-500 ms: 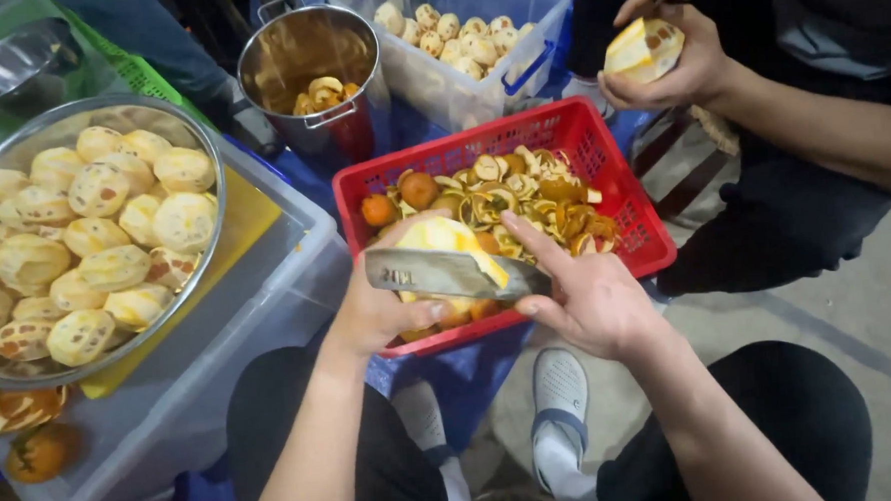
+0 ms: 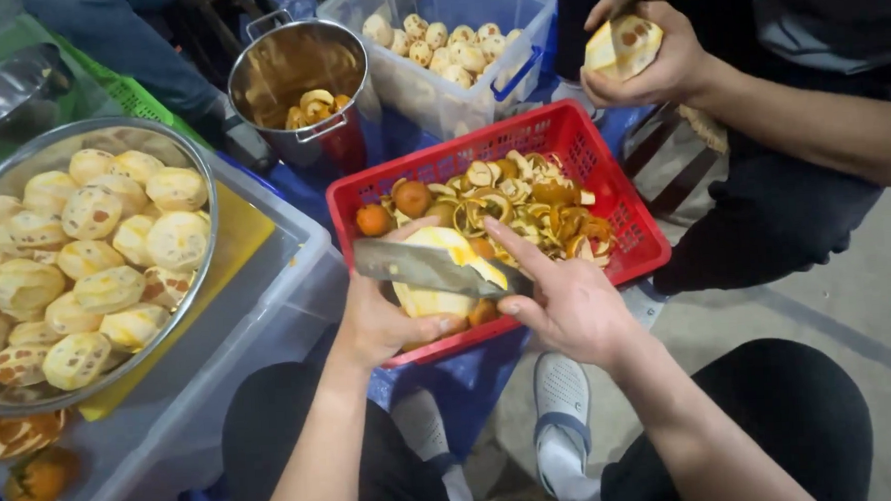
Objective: The person peels the skin off round yellow fruit using a knife, placing the peeled fruit into a metal bowl and the peels into a red basket. The person repeats this process for multiple fruits while seated.
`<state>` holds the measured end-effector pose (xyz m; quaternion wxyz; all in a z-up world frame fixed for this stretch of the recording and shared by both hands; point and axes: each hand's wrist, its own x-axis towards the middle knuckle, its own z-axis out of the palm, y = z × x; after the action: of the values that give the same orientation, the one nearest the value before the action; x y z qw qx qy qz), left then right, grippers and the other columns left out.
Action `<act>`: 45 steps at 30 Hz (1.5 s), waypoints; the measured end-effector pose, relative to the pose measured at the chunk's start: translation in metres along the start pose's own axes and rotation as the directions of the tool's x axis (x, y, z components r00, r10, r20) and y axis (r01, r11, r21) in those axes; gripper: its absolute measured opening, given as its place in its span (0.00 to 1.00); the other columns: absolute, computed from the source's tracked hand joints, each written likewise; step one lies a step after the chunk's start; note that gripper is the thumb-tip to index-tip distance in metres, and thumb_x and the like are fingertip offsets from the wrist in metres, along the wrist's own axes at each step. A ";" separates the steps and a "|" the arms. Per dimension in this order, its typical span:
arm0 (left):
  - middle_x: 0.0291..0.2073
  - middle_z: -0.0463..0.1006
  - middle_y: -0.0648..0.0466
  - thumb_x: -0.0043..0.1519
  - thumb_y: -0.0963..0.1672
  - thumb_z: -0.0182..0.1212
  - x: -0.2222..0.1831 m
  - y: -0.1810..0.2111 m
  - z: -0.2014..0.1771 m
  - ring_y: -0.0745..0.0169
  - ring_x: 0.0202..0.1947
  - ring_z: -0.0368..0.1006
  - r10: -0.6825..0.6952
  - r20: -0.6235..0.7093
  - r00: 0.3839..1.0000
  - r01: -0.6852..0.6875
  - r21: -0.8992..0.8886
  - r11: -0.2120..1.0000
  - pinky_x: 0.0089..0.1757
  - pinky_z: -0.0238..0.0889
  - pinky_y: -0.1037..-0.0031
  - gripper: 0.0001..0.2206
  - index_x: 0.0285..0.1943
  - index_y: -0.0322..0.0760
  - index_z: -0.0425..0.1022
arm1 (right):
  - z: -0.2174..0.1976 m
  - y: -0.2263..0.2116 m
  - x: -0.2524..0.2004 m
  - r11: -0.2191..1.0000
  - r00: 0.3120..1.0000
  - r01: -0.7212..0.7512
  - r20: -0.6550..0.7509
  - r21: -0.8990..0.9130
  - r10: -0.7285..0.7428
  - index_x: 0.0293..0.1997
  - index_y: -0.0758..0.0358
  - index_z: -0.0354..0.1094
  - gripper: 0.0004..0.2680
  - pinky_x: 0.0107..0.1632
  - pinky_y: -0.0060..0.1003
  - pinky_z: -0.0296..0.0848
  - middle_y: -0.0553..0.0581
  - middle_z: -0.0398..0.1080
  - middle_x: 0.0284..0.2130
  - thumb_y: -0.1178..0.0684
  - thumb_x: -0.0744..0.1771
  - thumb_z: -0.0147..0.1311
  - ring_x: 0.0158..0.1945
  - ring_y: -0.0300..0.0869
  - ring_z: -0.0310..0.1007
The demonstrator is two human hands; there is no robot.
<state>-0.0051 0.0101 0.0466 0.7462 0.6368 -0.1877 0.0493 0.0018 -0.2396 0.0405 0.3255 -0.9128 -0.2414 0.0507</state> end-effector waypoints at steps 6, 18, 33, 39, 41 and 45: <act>0.44 0.82 0.49 0.31 0.45 0.86 -0.003 -0.011 -0.011 0.67 0.45 0.75 0.001 -0.083 0.997 -0.004 -0.033 0.999 0.50 0.69 0.74 0.48 0.66 0.28 0.71 | 0.000 0.005 0.000 1.000 0.999 0.002 -0.033 0.027 -0.001 0.77 0.36 0.47 0.29 0.35 0.51 0.75 0.55 0.71 0.12 0.28 0.65 0.41 0.25 0.58 0.77; 0.52 0.77 0.53 0.34 0.43 0.86 0.001 -0.024 -0.010 0.64 0.52 0.70 -0.089 -0.360 0.929 0.085 -0.029 0.996 0.52 0.70 0.69 0.47 0.68 0.36 0.68 | 0.023 0.014 0.035 0.693 0.848 -0.365 -0.085 0.622 0.522 0.75 0.54 0.53 0.20 0.14 0.34 0.63 0.54 0.63 0.12 0.46 0.71 0.40 0.13 0.43 0.63; 0.60 0.74 0.33 0.64 0.48 0.56 0.006 -0.003 0.005 0.23 0.54 0.72 -0.601 -0.294 0.744 0.120 -0.825 0.552 0.52 0.69 0.36 0.21 0.64 0.37 0.67 | 0.046 -0.013 0.019 0.639 0.977 0.212 -0.162 0.739 -0.137 0.72 0.65 0.55 0.20 0.17 0.28 0.61 0.52 0.61 0.12 0.49 0.72 0.34 0.13 0.36 0.58; 0.54 0.78 0.41 0.62 0.46 0.62 -0.006 -0.035 0.005 0.35 0.50 0.78 -0.517 -0.345 0.783 0.164 -0.688 0.707 0.45 0.74 0.35 0.18 0.59 0.49 0.64 | 0.035 -0.020 0.013 0.838 0.965 0.251 -0.197 0.485 -0.175 0.72 0.62 0.57 0.21 0.20 0.32 0.62 0.52 0.66 0.09 0.49 0.69 0.41 0.13 0.38 0.60; 0.54 0.78 0.43 0.61 0.45 0.64 -0.005 -0.043 0.002 0.40 0.51 0.77 -0.484 -0.344 0.804 0.176 -0.640 0.748 0.48 0.73 0.37 0.22 0.63 0.51 0.63 | 0.027 -0.031 0.008 0.874 0.963 0.251 -0.199 0.416 -0.182 0.72 0.60 0.57 0.21 0.20 0.35 0.62 0.55 0.66 0.08 0.49 0.68 0.45 0.13 0.41 0.60; 0.54 0.79 0.45 0.59 0.39 0.62 -0.006 -0.030 0.011 0.47 0.50 0.79 -0.406 -0.278 0.870 0.187 -0.577 0.795 0.47 0.77 0.48 0.25 0.66 0.47 0.65 | 0.020 -0.035 0.001 0.984 0.975 0.128 -0.197 0.123 -0.102 0.74 0.53 0.56 0.25 0.27 0.45 0.71 0.56 0.67 0.09 0.42 0.67 0.49 0.17 0.53 0.71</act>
<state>-0.0035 -0.0047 0.0184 0.9128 0.4036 0.0621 0.0003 -0.0169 -0.2037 0.0466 0.4105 -0.8738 -0.2577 -0.0392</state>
